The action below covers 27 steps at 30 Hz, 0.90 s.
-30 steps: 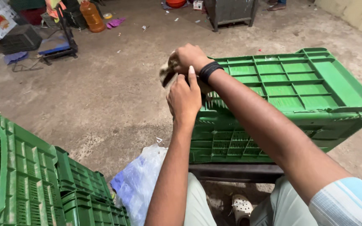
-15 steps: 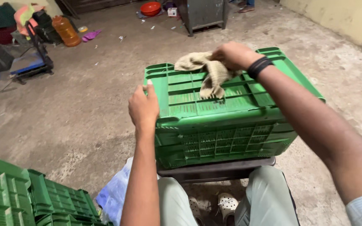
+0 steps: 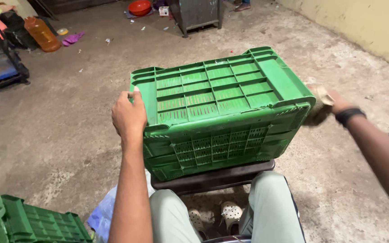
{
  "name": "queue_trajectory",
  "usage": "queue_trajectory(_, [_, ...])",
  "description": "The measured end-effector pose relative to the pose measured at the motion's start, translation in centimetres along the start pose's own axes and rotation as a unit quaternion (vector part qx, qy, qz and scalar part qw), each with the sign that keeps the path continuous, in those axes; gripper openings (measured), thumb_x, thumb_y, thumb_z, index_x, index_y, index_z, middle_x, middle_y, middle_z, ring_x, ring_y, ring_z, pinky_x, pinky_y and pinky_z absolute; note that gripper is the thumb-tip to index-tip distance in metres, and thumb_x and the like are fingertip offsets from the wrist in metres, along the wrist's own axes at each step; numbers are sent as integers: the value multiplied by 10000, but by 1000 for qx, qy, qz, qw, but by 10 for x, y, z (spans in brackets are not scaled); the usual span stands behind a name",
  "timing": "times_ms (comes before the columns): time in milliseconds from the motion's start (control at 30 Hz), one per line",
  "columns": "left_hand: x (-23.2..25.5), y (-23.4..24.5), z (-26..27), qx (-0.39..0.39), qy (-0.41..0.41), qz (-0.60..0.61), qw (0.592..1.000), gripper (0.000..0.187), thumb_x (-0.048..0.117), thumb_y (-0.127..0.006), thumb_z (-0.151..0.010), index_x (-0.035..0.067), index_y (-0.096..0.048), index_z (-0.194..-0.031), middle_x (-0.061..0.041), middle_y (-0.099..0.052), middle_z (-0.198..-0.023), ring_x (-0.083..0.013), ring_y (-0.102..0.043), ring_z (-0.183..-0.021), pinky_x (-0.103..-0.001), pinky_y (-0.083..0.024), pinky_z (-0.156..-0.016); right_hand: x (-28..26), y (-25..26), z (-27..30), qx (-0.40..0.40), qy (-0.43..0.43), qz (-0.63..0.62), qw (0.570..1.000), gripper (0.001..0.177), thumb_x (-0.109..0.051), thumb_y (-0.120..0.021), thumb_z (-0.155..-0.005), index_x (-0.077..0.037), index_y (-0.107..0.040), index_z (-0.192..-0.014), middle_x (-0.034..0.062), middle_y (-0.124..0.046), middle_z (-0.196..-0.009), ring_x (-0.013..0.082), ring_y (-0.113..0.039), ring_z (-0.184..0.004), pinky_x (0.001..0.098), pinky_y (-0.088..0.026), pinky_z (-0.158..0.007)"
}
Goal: The person wipes the exterior and interior surfaces of a green plastic crate using a cloth. The crate is rotated and tilted to access different sides and the inside, and the cloth is used to rub the surfaces throughout the clip.
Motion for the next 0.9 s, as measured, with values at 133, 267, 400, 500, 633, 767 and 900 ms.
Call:
queue_trajectory(133, [-2, 1, 0, -7, -16, -17, 1000, 423, 467, -577, -993, 75, -729, -1047, -255, -729, -960, -479, -673, -965, -571, -516, -834, -1, -5, 43, 42, -35, -3, 998, 394, -171, -622, -955, -96, -725, -1328, 165, -758, -1159, 297, -715, -994, 451, -565, -880])
queue_trajectory(267, [-4, -3, 1, -14, -2, -11, 1000, 424, 475, -572, -988, 88, -734, -1050, -250, -730, -960, -472, -677, -967, -566, -518, -839, -43, 81, 34, 183, -83, -98, 975, 396, -188, -696, -1059, -123, -676, -1450, 114, -736, -1141, 241, -695, -882, 373, -585, -749])
queue_trajectory(400, [-7, -3, 0, -34, 9, -24, 999, 435, 488, -563, -992, 95, -729, -1075, -239, -732, -1004, -466, -668, -1004, -563, -511, -862, -124, 121, -24, 224, 83, -106, 965, 362, -156, -736, -1063, -89, -671, -1412, 105, -734, -1242, 232, -712, -1114, 363, -584, -964])
queue_trajectory(500, [-5, -3, 0, -28, -11, -10, 999, 438, 482, -580, -988, 96, -675, -1173, -211, -725, -1116, -459, -657, -1051, -567, -497, -902, -149, 93, -72, 207, 61, -87, 973, 439, -243, -699, -1010, -145, -667, -1436, 114, -706, -1346, 252, -684, -1187, 395, -570, -942])
queue_trajectory(633, [-1, -4, 1, -32, 12, -70, 997, 526, 411, -661, -880, 103, -547, -1291, -125, -722, -1205, -436, -638, -1088, -657, -398, -963, -147, 37, -98, 59, 76, 21, 995, 457, -334, -659, -963, -177, -684, -1392, 177, -712, -1255, 361, -677, -1086, 466, -542, -945])
queue_trajectory(767, [1, -7, 5, -76, 46, -163, 983, 565, 365, -645, -938, 99, -493, -1412, -176, -730, -1175, -416, -671, -1112, -723, -292, -1095, -163, 39, -55, 10, 45, 13, 999, 457, -340, -630, -960, -195, -689, -1389, 146, -734, -1189, 334, -697, -1003, 473, -551, -891])
queue_trajectory(900, [0, -10, 2, -89, 66, -134, 985, 616, 385, -598, -975, 50, -454, -1471, -167, -721, -1233, -405, -664, -1160, -719, -278, -1130, -208, 81, 14, -73, -116, 61, 989, 479, -335, -659, -961, -238, -668, -1430, 143, -796, -972, 320, -718, -714, 431, -606, -690])
Point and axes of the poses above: each hand's wrist, its own z-axis away from the middle knuckle, its own y-axis out of the back of the hand, x = y × z, the point moved 3 cm from there along -z, towards the middle knuckle
